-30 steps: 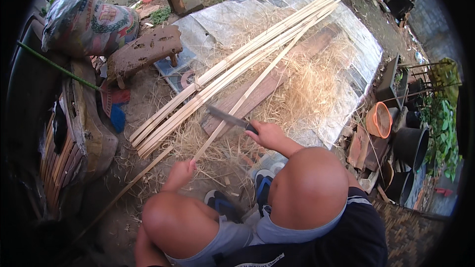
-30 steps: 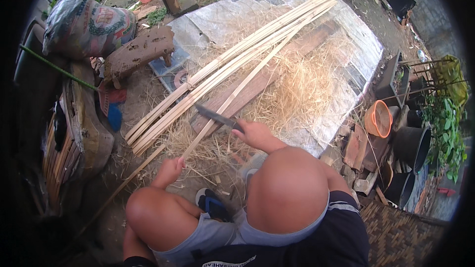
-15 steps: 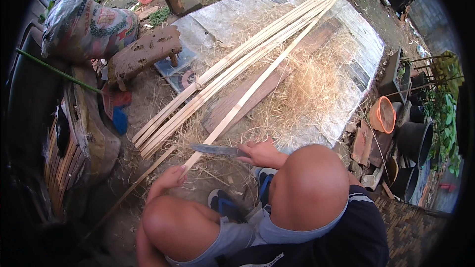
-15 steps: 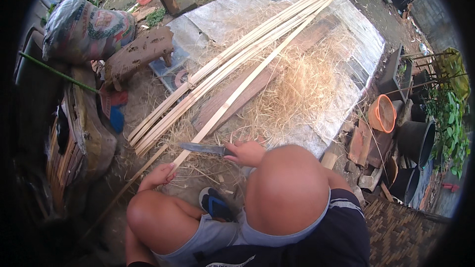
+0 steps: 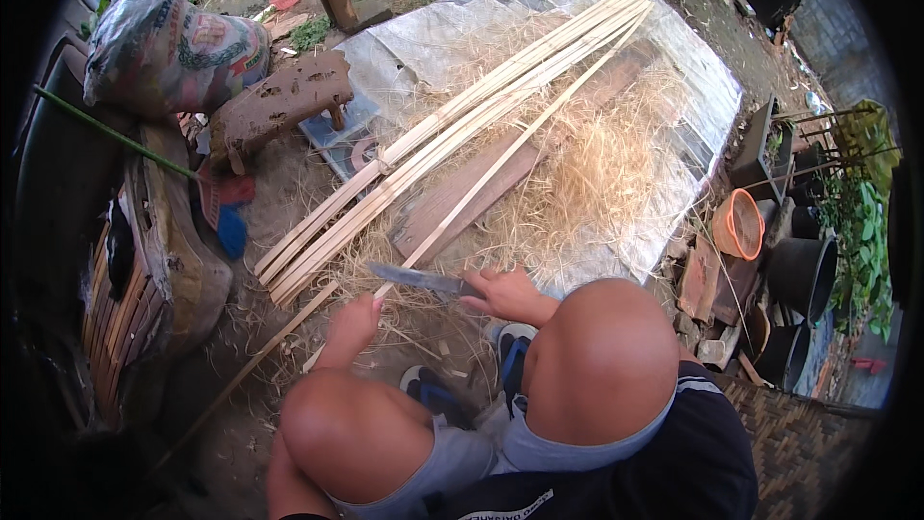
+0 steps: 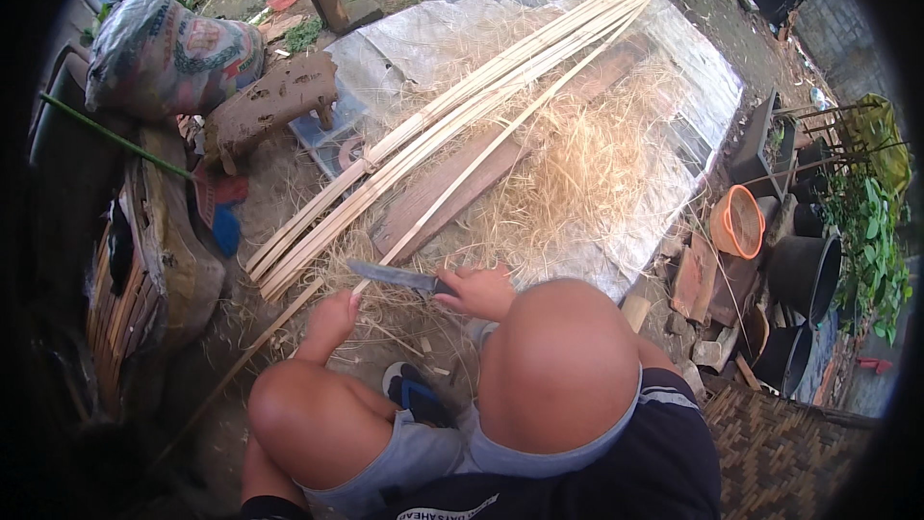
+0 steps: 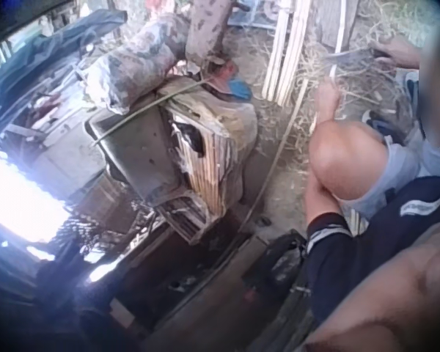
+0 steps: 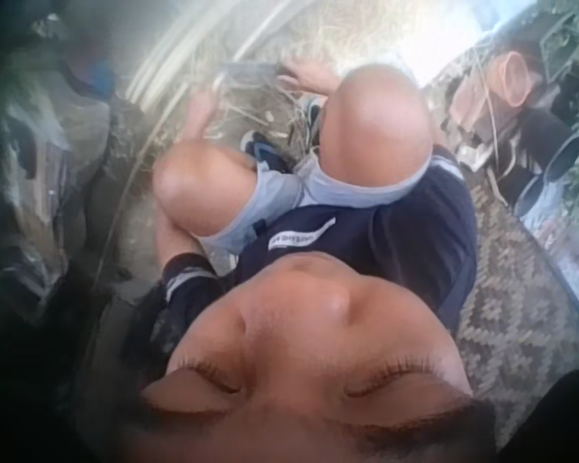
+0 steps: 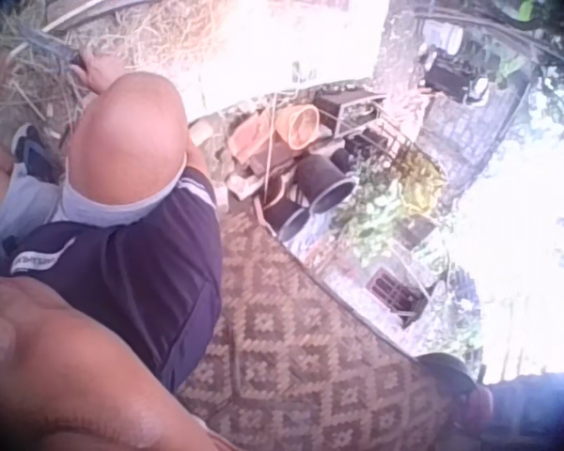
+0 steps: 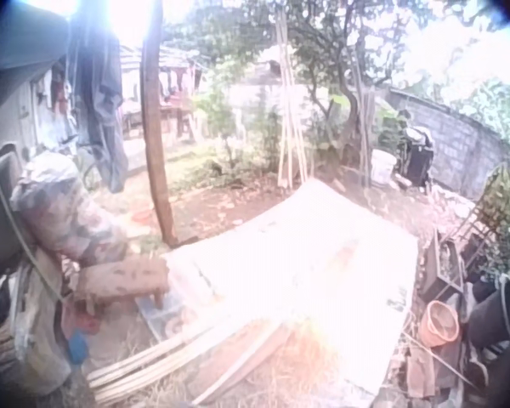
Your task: The person retrieves long bamboo strips from a storage area and carries them to a work surface. They then use a knife to split the bamboo strips into thinner slats, working on them one by one while squatting on the ground.
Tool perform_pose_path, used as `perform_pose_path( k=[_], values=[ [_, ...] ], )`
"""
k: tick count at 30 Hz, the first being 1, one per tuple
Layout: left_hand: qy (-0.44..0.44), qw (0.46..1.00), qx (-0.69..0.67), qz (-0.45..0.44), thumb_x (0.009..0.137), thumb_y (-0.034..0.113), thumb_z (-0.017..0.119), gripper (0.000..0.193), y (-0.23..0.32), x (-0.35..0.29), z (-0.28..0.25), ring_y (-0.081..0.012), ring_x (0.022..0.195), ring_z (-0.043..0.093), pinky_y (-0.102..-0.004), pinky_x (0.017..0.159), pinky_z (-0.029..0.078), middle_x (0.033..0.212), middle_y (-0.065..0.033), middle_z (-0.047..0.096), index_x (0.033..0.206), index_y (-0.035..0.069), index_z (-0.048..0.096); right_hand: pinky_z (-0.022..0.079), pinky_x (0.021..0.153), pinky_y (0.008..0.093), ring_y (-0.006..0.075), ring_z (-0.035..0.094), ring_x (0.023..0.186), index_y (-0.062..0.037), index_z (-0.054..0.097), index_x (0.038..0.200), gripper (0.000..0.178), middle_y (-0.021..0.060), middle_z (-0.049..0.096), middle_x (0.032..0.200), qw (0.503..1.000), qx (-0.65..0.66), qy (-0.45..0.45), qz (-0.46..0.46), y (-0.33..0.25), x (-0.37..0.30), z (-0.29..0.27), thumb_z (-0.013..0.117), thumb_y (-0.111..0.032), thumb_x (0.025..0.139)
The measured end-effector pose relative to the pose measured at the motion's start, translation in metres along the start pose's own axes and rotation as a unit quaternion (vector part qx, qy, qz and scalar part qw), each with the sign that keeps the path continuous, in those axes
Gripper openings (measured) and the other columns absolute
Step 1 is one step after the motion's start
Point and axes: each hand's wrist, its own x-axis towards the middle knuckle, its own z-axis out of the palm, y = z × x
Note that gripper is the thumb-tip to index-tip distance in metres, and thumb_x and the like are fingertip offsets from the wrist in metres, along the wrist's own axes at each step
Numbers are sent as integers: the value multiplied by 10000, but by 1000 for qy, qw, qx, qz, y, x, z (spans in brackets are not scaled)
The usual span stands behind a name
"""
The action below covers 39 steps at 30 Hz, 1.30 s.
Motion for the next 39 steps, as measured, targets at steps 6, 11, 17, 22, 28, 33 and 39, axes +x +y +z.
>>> perform_pose_path(
  k=[6,11,17,22,28,33,39],
  values=[
    [-18,999,25,-10,1076,386,446,373,-11,-15,-7,-485,815,679,-586,743,530,879,-252,700,1011,52,600,579,659,504,395,716,785,-121,567,1289,486,170,700,979,999,2,19,37,3,6,4,531,-529,1026],
    [-76,995,49,-43,1073,387,444,346,-57,-54,-21,-468,868,680,-577,790,526,900,-204,716,1055,96,631,569,639,509,387,720,779,-107,580,1167,449,170,714,883,979,-53,112,163,103,18,-40,518,-531,1032],
    [-59,995,-75,5,1080,374,428,435,-89,-63,-5,-382,710,657,-490,696,523,730,-177,657,933,62,692,565,651,522,410,720,785,-79,576,1127,425,195,719,820,958,-33,111,263,115,45,-50,519,-491,1043],
    [-107,977,-181,-30,1093,362,432,454,-45,-46,-9,-217,613,575,-383,642,493,666,-87,610,902,25,668,573,762,545,412,721,881,-98,575,1223,428,233,695,1095,995,2,-101,-6,-28,10,-31,516,-482,1044],
    [-142,933,-282,-175,1117,396,405,492,-88,-112,-15,-166,592,576,-344,588,481,709,-77,646,946,14,663,576,690,525,413,713,786,-51,569,1174,482,201,717,872,960,-32,72,267,131,46,-46,505,-511,1044],
    [-181,881,-402,-170,1116,384,434,418,-47,-49,-11,-118,565,541,-284,550,464,737,-52,628,1016,26,626,569,679,541,413,714,775,-77,546,1246,472,190,720,860,994,28,2,106,24,21,4,516,-502,1042],
    [-258,790,-521,-192,1099,331,511,320,-110,-68,-1,-120,681,603,-273,611,486,878,-52,686,1128,33,624,570,654,520,385,722,764,-89,578,1186,418,171,721,867,974,70,24,216,71,24,-21,550,-476,1032]
  ],
)
